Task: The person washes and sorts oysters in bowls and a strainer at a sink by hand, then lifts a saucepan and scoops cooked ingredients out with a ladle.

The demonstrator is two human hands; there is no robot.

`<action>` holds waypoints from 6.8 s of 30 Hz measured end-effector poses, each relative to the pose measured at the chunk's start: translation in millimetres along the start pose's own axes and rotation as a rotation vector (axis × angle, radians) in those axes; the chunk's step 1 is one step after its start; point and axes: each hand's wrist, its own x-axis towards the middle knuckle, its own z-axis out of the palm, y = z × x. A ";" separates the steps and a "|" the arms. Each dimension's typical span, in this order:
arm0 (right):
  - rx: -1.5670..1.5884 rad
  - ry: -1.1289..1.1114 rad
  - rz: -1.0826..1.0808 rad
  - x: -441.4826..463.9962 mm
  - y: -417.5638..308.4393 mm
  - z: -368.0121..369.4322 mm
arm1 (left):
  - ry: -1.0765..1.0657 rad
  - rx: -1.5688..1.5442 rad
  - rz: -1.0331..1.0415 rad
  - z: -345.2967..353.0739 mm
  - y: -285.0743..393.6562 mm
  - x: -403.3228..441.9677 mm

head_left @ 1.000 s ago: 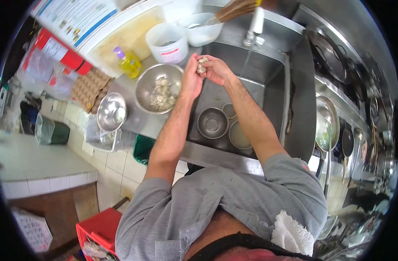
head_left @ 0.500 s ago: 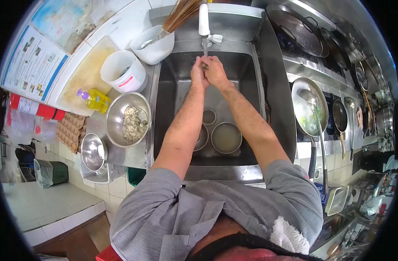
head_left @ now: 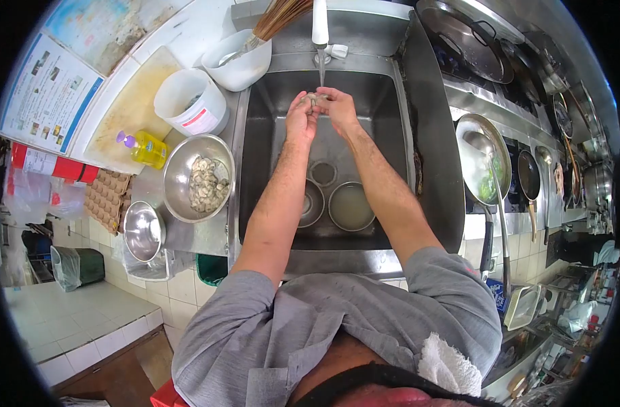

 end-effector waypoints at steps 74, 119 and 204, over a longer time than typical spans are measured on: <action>-0.054 -0.011 0.062 7.3 1.3 -21.3 | -0.170 0.337 -0.110 27.7 1.2 4.5; 0.003 -0.044 0.275 -98.9 18.9 4.9 | -0.032 0.609 0.217 -24.4 25.4 -127.0; -0.387 0.136 0.110 193.2 0.3 -72.7 | 0.243 1.944 0.238 -96.1 251.7 -130.2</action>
